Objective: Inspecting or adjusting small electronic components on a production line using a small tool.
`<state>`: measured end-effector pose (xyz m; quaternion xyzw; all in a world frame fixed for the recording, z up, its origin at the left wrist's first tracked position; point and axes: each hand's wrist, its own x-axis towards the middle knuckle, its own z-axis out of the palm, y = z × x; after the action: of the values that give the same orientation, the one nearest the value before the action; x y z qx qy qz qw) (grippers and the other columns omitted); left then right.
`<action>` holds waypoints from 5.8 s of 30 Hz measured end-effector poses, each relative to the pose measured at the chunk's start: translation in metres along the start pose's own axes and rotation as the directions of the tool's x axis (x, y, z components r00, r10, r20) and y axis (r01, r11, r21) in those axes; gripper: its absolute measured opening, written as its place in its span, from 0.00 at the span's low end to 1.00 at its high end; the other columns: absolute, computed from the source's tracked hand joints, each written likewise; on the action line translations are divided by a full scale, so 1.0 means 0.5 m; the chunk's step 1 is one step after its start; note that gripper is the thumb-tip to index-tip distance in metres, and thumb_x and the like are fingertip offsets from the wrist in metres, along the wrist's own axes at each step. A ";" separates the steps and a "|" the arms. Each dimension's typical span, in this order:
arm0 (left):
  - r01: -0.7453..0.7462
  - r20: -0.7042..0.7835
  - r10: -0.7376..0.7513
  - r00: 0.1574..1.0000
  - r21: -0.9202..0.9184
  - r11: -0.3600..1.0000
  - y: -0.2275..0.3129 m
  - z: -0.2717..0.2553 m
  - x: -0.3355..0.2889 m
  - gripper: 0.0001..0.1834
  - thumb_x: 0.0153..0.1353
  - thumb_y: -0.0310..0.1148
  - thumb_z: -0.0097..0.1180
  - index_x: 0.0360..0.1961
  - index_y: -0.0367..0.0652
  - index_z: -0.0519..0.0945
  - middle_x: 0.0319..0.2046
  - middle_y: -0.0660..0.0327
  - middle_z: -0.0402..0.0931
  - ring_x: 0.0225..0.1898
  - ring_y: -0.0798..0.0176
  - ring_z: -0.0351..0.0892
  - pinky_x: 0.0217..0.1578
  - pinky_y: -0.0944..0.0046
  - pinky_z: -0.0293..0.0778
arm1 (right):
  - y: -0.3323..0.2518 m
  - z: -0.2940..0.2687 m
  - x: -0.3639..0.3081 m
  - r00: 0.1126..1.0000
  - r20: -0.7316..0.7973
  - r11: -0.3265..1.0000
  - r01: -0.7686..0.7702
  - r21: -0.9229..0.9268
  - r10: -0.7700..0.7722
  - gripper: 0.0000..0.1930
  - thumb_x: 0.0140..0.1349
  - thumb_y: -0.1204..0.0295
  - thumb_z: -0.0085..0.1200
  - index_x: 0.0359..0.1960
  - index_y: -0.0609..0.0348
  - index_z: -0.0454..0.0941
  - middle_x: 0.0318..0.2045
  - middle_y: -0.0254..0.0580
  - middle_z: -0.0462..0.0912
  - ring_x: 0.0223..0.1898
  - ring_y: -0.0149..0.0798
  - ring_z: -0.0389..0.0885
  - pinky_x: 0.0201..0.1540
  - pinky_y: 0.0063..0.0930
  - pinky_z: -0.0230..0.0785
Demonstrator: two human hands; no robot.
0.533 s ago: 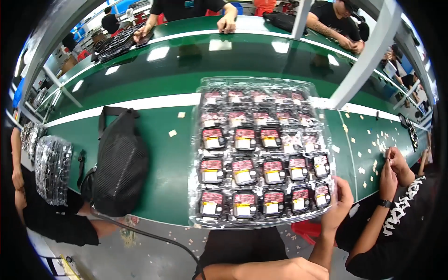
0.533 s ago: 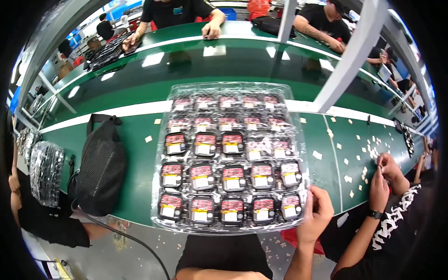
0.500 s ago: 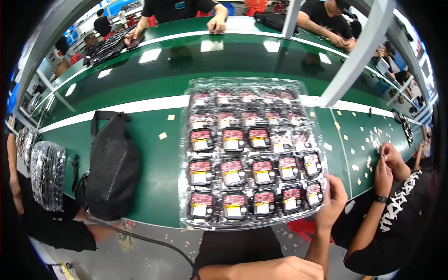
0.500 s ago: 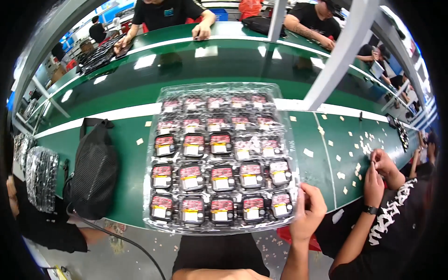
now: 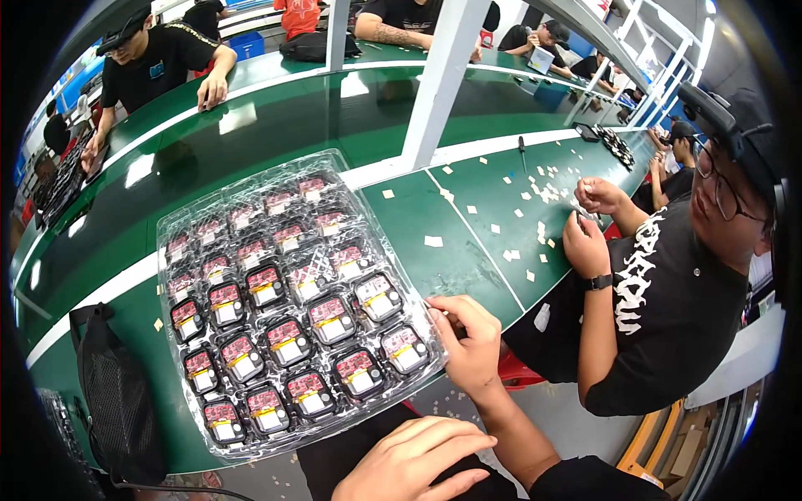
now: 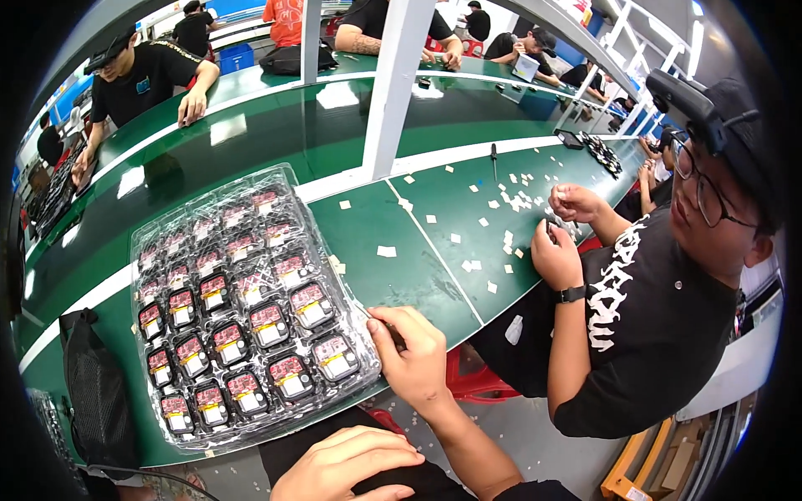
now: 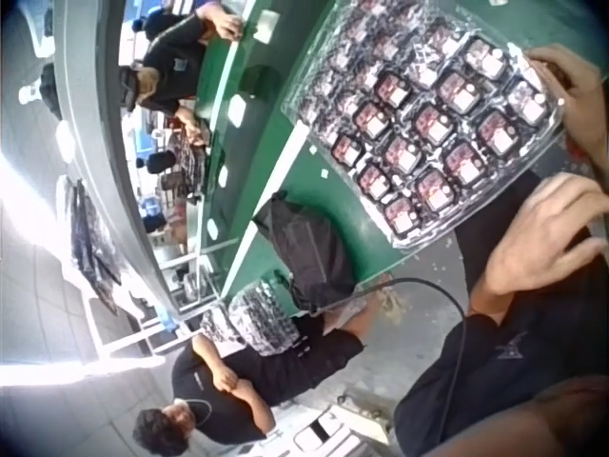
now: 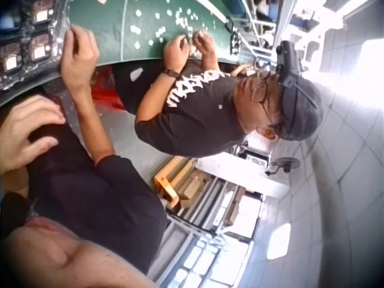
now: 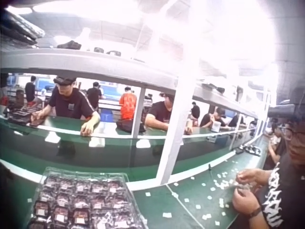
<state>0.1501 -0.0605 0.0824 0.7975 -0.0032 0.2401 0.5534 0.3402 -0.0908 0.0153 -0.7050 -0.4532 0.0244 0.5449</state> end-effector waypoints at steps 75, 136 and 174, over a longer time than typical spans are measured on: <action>0.096 0.140 -0.112 0.984 0.121 0.988 -0.034 -0.003 -0.031 0.29 0.65 0.38 0.63 0.64 0.38 0.73 0.55 0.48 0.76 0.57 0.44 0.75 0.59 0.52 0.70 | -0.013 -0.074 0.010 0.995 0.095 0.799 0.023 -0.600 0.043 0.18 0.63 0.65 0.65 0.52 0.59 0.79 0.45 0.48 0.80 0.35 0.56 0.85 0.36 0.46 0.77; -0.337 -0.554 -0.050 0.831 -0.574 0.746 -0.050 0.050 -0.018 0.30 0.55 0.14 0.69 0.60 0.25 0.74 0.63 0.44 0.64 0.67 0.45 0.71 0.66 0.51 0.75 | -0.176 -0.148 -0.066 0.940 0.285 0.982 0.182 0.043 -0.186 0.13 0.50 0.82 0.72 0.40 0.64 0.87 0.32 0.45 0.85 0.30 0.38 0.85 0.31 0.27 0.76; -0.229 -0.542 -0.232 0.808 -0.651 0.723 -0.035 0.055 -0.013 0.35 0.49 0.28 0.80 0.56 0.31 0.75 0.61 0.43 0.67 0.57 0.39 0.81 0.58 0.46 0.80 | -0.141 -0.142 -0.076 0.911 0.153 0.918 0.394 -0.052 -0.382 0.14 0.50 0.81 0.72 0.40 0.62 0.88 0.32 0.41 0.80 0.24 0.34 0.75 0.25 0.25 0.68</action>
<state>0.1596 -0.0799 0.0571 0.4175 0.0800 0.4557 0.7821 0.3120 -0.1696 0.0823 -0.6192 -0.6217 -0.0537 0.4767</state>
